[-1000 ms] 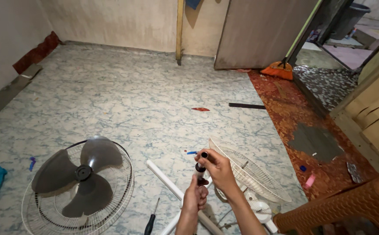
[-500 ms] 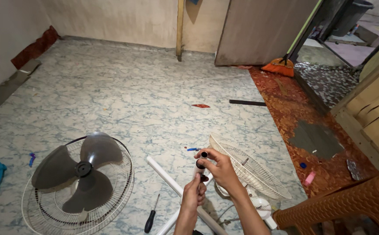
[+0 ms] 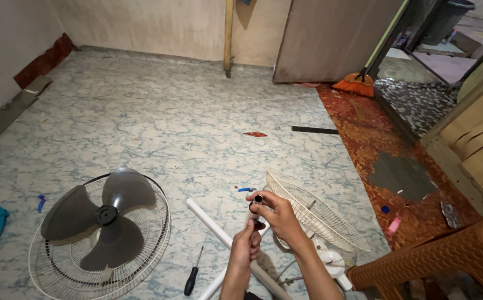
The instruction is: The person assembles a standing fan by attaching the fan head to the metal pole and securing it with a knob. They handle the fan head, pole, and base, and use a screwdriver to tighten components.
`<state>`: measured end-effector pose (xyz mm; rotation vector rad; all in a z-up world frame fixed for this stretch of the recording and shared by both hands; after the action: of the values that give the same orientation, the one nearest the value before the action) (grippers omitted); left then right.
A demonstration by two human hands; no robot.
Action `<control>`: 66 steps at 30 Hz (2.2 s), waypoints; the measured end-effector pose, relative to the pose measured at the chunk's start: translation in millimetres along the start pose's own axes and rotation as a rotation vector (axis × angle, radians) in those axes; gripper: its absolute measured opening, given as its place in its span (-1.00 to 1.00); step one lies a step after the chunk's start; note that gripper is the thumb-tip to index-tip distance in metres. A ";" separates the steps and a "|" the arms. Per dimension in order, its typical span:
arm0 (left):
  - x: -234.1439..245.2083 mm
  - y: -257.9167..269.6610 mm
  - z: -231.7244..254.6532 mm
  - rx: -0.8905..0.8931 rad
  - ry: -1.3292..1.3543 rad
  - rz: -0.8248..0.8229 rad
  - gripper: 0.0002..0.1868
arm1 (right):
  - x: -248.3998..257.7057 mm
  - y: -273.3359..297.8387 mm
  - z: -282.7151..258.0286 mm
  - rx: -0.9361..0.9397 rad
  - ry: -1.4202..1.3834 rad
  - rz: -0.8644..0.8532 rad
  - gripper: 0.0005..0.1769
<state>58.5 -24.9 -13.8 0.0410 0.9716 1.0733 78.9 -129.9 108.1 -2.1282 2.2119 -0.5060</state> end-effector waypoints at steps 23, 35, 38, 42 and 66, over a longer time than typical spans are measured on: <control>-2.7 3.7 -4.0 0.039 0.035 -0.014 -0.40 | -2.1 7.5 5.4 -0.085 -0.045 0.056 -0.66; 3.9 -5.8 -9.2 0.004 0.060 -0.055 -0.44 | -2.5 12.6 -20.0 0.039 0.043 -0.003 -0.67; 5.7 -9.2 -12.5 0.025 0.067 -0.046 -0.44 | -2.1 13.1 -32.9 0.023 0.056 0.018 -0.69; 9.6 -16.3 -14.0 -0.005 0.059 -0.089 -0.48 | 6.6 0.2 -55.4 0.100 0.021 0.094 -0.73; 6.6 2.5 -7.0 -0.080 -0.110 0.080 -0.48 | 2.3 11.8 -36.6 0.107 0.006 0.021 -0.76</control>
<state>52.7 -21.5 -21.1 0.0734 0.8333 1.1708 58.4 -124.3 140.2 -2.0516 2.1557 -0.6153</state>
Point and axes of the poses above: each hand's wrist, its own y-axis away from the middle knuckle, its own x-axis out of the back of the hand, z = x × y, the point moved 6 cm from there along -y, towards the middle knuckle, and after that the axes turned 8 degrees about x, right-handed, at the moved point
